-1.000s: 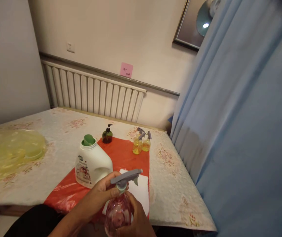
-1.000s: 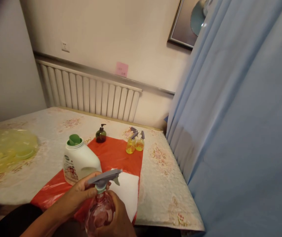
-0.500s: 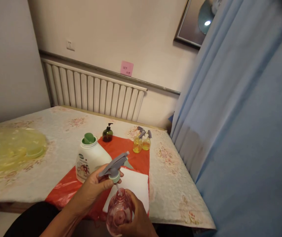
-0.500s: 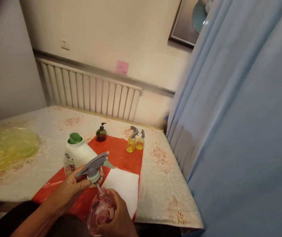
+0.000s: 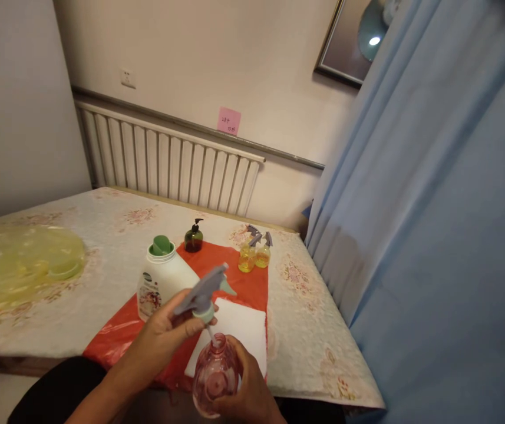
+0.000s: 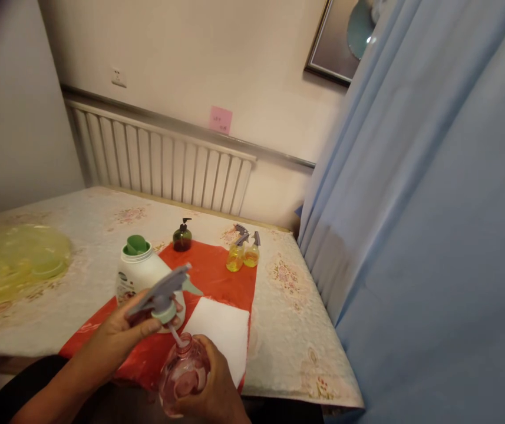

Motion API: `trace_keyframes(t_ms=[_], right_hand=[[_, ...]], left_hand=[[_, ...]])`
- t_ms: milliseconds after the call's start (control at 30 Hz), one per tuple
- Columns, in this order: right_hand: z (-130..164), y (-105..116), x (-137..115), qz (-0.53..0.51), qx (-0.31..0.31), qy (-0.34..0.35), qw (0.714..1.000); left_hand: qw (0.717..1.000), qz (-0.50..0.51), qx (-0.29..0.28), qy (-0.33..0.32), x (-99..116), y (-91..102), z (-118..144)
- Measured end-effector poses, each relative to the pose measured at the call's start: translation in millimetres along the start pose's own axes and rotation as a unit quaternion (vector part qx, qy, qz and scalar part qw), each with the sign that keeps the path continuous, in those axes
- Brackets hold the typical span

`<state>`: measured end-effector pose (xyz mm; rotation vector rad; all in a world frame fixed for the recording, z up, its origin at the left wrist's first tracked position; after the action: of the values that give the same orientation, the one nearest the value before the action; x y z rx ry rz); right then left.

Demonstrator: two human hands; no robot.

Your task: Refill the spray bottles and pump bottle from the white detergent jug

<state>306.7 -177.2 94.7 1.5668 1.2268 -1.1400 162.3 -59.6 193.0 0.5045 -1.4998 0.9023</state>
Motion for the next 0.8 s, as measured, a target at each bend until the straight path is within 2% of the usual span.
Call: trace_keyframes(t_ms=[67, 200, 300, 400, 567, 800], right_hand=[[1, 1, 2, 0.009, 0.001, -0.006, 1.000], [1, 4, 5, 0.035, 0.011, -0.017, 0.999], [0, 3, -1, 0.018, 0.001, -0.010, 1.000], [-1, 3, -6, 0.006, -0.005, -0.007, 1.000], [-9, 12, -4, 0.051, -0.010, -0.003, 0.999], [-54, 33, -25, 0.184, 0.009, 0.035, 0.982]], left_hand=[[1.000, 0.010, 0.027, -0.009, 3, 2.9, 0], [1.000, 0.017, 0.002, 0.016, -3, 2.7, -2], [0.996, 0.078, 0.046, -0.001, -12, 19.0, -1], [0.980, 0.169, 0.108, -0.023, -21, 47.4, 2], [0.953, 0.264, 0.147, 0.019, -46, 100.0, 7], [0.908, 0.365, 0.202, 0.048, -112, 188.4, 14]])
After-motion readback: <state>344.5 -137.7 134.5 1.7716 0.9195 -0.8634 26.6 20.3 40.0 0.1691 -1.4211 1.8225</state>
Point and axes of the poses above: each hand's wrist, its own z-axis away from the middle knuckle, its own y-axis out of the back of the hand, x = y × z, the point moved 5 cm from there along -z, towards the middle knuckle, and after that the axes turned 12 degrees about y, right-handed, at the moved point
